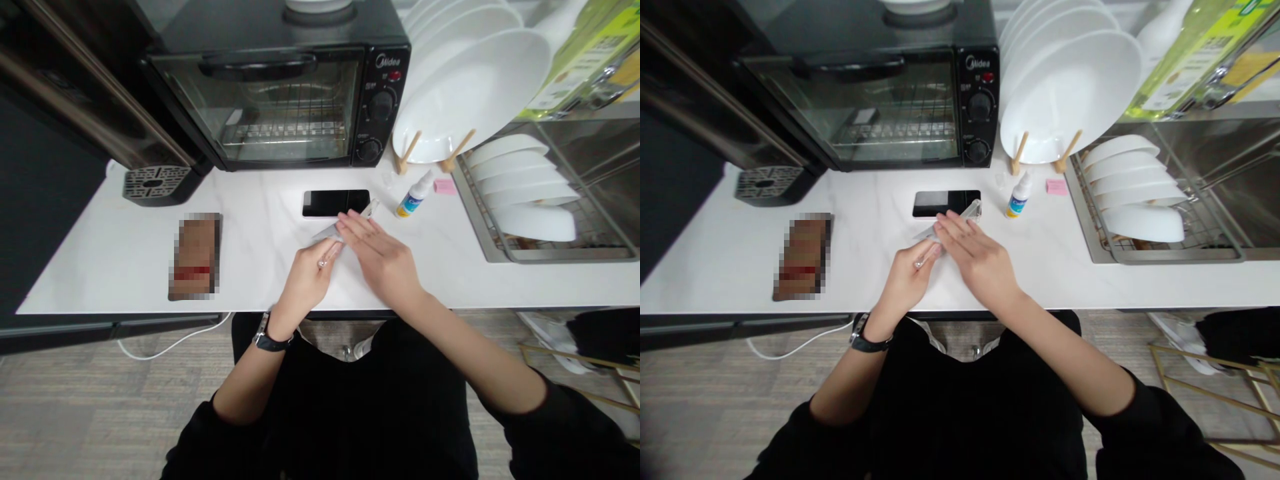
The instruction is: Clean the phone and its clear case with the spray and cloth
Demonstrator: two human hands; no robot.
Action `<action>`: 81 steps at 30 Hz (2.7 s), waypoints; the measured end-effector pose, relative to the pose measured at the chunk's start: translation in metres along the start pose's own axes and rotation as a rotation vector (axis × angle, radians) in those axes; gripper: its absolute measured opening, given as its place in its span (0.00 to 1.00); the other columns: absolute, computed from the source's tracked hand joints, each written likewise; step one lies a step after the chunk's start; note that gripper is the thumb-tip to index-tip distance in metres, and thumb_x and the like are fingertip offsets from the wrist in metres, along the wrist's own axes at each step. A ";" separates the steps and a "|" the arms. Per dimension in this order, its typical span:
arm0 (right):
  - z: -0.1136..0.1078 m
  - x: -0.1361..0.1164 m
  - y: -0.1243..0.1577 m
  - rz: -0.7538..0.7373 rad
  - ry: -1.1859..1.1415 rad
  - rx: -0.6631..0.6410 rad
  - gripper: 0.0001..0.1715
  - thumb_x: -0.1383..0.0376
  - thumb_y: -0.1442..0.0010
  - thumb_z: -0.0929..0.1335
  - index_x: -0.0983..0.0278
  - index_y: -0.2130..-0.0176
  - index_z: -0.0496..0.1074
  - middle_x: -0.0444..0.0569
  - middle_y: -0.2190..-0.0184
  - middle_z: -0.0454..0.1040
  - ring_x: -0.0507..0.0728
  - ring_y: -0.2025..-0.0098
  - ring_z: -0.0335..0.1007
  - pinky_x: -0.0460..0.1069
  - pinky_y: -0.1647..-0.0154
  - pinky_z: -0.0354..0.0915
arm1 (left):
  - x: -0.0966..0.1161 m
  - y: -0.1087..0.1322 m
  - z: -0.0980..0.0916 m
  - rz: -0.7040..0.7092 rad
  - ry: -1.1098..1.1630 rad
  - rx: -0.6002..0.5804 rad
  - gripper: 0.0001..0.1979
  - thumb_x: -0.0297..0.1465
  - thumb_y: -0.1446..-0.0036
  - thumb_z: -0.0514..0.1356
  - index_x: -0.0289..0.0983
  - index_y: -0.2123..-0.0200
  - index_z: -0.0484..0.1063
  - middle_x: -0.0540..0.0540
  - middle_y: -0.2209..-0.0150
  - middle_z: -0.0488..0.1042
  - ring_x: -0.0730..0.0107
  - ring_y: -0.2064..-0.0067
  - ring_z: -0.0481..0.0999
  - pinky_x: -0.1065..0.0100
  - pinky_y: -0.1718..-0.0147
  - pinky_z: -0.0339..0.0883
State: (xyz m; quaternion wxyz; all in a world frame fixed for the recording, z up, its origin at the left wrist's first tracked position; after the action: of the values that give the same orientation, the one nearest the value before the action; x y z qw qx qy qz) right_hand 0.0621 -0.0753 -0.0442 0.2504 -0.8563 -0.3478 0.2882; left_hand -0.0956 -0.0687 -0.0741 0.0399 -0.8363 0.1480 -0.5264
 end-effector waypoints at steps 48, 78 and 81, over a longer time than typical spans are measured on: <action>-0.008 0.041 -0.002 0.069 0.079 0.017 0.40 0.81 0.27 0.59 0.59 0.23 0.63 0.55 0.27 0.71 0.64 0.22 0.62 0.70 0.22 0.65 | 0.003 0.000 0.002 0.060 0.074 -0.018 0.23 0.40 0.21 0.54 0.40 0.31 0.74 0.45 0.32 0.78 0.61 0.32 0.79 0.59 0.31 0.75; -0.008 0.044 -0.002 0.101 0.004 0.036 0.39 0.79 0.25 0.59 0.54 0.24 0.63 0.52 0.27 0.70 0.64 0.23 0.63 0.73 0.23 0.64 | 0.003 0.000 0.001 0.031 0.100 -0.022 0.23 0.41 0.22 0.54 0.41 0.31 0.74 0.46 0.32 0.77 0.61 0.31 0.79 0.58 0.30 0.73; -0.008 0.048 -0.001 0.123 -0.004 0.059 0.40 0.79 0.25 0.59 0.53 0.23 0.63 0.51 0.26 0.70 0.64 0.23 0.63 0.72 0.23 0.64 | 0.003 0.000 0.001 0.020 0.104 -0.020 0.23 0.41 0.21 0.54 0.42 0.31 0.75 0.47 0.32 0.77 0.62 0.31 0.78 0.57 0.28 0.71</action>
State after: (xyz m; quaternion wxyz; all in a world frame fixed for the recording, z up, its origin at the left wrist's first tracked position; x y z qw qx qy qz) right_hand 0.0959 -0.0406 -0.0531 0.2565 -0.8677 -0.2867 0.3149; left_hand -0.0933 -0.0696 -0.0724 0.0291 -0.8067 0.1637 -0.5671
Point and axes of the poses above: each hand's wrist, its own y-axis away from the middle knuckle, its own z-axis out of the palm, x = y × z, the point moved 5 cm from there along -y, towards the middle knuckle
